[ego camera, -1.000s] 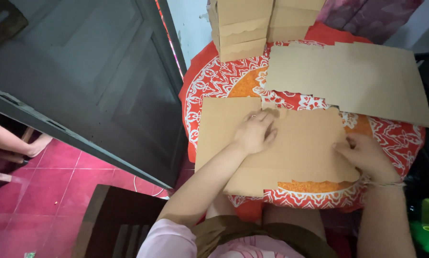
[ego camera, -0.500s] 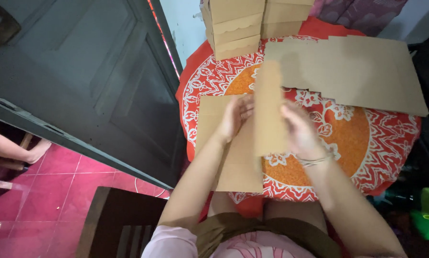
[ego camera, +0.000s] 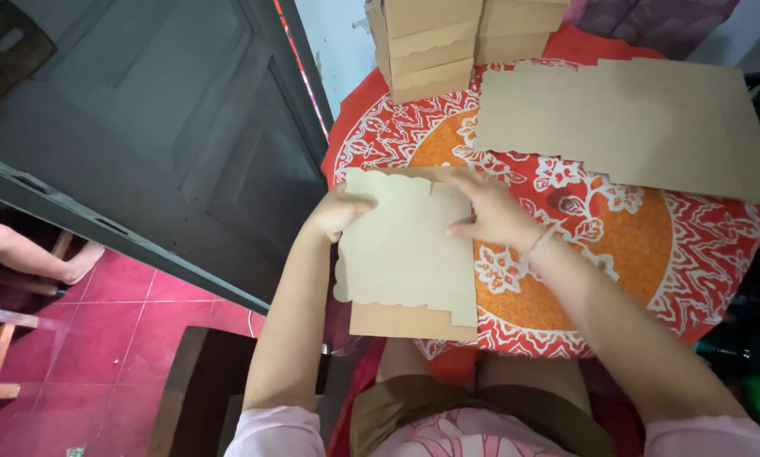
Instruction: Folding flat cardboard sheets along pre-scored lines to create box components and stacking them.
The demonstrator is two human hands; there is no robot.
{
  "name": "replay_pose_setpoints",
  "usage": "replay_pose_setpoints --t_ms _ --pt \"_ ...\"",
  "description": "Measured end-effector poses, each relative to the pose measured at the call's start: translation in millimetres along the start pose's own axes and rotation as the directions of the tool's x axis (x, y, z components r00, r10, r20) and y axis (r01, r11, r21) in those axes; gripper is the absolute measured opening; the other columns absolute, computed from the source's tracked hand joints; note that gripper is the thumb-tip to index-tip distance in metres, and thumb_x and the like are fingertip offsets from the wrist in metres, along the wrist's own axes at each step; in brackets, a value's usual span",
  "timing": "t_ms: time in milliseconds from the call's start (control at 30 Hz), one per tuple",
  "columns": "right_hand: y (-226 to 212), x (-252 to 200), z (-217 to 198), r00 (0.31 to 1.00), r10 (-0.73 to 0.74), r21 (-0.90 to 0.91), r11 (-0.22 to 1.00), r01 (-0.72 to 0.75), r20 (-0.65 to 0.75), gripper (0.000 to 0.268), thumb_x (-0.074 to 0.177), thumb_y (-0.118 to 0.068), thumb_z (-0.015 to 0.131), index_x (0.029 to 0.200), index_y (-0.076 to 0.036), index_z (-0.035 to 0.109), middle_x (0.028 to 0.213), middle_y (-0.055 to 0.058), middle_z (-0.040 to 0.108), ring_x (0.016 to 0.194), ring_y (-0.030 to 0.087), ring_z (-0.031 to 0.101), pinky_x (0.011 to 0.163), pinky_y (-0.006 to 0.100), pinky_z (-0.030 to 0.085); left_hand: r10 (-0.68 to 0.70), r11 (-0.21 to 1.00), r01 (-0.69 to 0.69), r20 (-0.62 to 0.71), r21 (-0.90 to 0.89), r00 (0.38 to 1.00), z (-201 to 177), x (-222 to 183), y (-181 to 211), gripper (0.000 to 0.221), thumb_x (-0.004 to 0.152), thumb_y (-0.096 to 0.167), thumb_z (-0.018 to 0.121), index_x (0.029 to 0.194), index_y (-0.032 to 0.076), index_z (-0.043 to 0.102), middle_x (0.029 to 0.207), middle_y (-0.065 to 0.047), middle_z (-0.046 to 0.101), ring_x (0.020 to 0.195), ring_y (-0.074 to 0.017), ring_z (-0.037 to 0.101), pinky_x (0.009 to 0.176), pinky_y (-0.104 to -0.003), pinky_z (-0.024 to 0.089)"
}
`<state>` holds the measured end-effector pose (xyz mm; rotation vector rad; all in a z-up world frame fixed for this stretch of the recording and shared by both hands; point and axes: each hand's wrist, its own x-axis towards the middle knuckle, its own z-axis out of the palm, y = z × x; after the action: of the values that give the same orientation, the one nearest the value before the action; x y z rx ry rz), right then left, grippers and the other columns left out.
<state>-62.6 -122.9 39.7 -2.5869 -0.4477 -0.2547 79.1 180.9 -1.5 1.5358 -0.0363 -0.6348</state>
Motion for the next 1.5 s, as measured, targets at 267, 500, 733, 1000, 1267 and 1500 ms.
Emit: replay_pose_setpoints --t_ms 267,500,733,1000,1267,1500 --pt "39 25 4 0.997 0.029 -0.042 0.999 -0.032 -0.068 0.106 0.045 -0.075 0.092 0.131 -0.020 0.062 0.139 0.009 0.059 0.133 0.039 0.053 0.109 0.054 0.039 0.060 0.987 -0.066 -0.047 -0.143 0.997 6 -25 6 0.064 0.066 0.000 0.094 0.121 0.005 0.060 0.097 -0.018 0.076 0.080 -0.0337 0.077 0.068 -0.051 0.064" --pt "44 23 18 0.959 -0.072 0.096 0.990 0.102 -0.273 0.105 0.037 -0.071 0.098 0.118 -0.014 0.061 0.115 0.006 0.065 0.119 0.033 0.060 0.101 0.040 0.042 0.552 0.613 -0.286 -0.140 0.737 0.822 39 -12 8 0.101 0.058 0.021 0.095 0.149 0.028 0.051 0.140 -0.015 0.055 0.125 -0.0402 0.062 0.107 -0.049 0.051" --pt "11 12 4 0.986 0.133 0.047 0.991 -0.129 -0.097 0.078 0.055 -0.038 0.098 0.123 -0.025 0.063 0.115 0.006 0.076 0.113 0.031 0.070 0.093 0.045 0.055 0.539 0.238 -0.501 0.316 0.832 0.781 116 -43 10 0.075 0.090 0.029 0.074 0.154 0.010 0.040 0.148 -0.019 0.051 0.143 -0.0344 0.047 0.120 -0.057 0.031" --pt "-43 -3 -7 0.980 0.044 -0.252 0.968 0.007 0.194 0.052 0.082 -0.055 0.070 0.113 -0.013 0.076 0.112 0.016 0.077 0.105 0.034 0.075 0.090 0.049 0.059 0.274 -0.079 -0.380 0.386 0.922 0.881 148 -27 -22 0.066 0.093 0.026 0.067 0.154 0.011 0.044 0.158 -0.014 0.045 0.147 -0.0285 0.045 0.115 -0.061 0.039" --pt "-39 -37 14 0.974 0.078 -0.480 0.877 0.034 0.211 0.076 0.091 -0.047 0.058 0.146 0.005 0.049 0.160 0.024 0.042 0.147 0.035 0.043 0.116 0.054 0.037 0.195 0.097 -0.335 0.312 0.937 0.930 163 -77 5 0.095 0.087 0.023 0.075 0.163 0.004 0.021 0.170 -0.019 0.022 0.156 -0.0367 0.025 0.116 -0.076 0.018" --pt "-52 -38 6 0.952 0.194 -0.483 0.874 -0.059 0.235 0.088 0.093 -0.053 0.050 0.159 0.000 0.029 0.166 0.020 0.030 0.152 0.033 0.033 0.119 0.066 0.021 0.161 0.158 -0.247 0.222 0.956 0.962 162 -110 30 0.093 0.088 0.029 0.068 0.165 0.014 0.018 0.173 -0.005 0.017 0.158 -0.0266 0.018 0.120 -0.073 0.005"
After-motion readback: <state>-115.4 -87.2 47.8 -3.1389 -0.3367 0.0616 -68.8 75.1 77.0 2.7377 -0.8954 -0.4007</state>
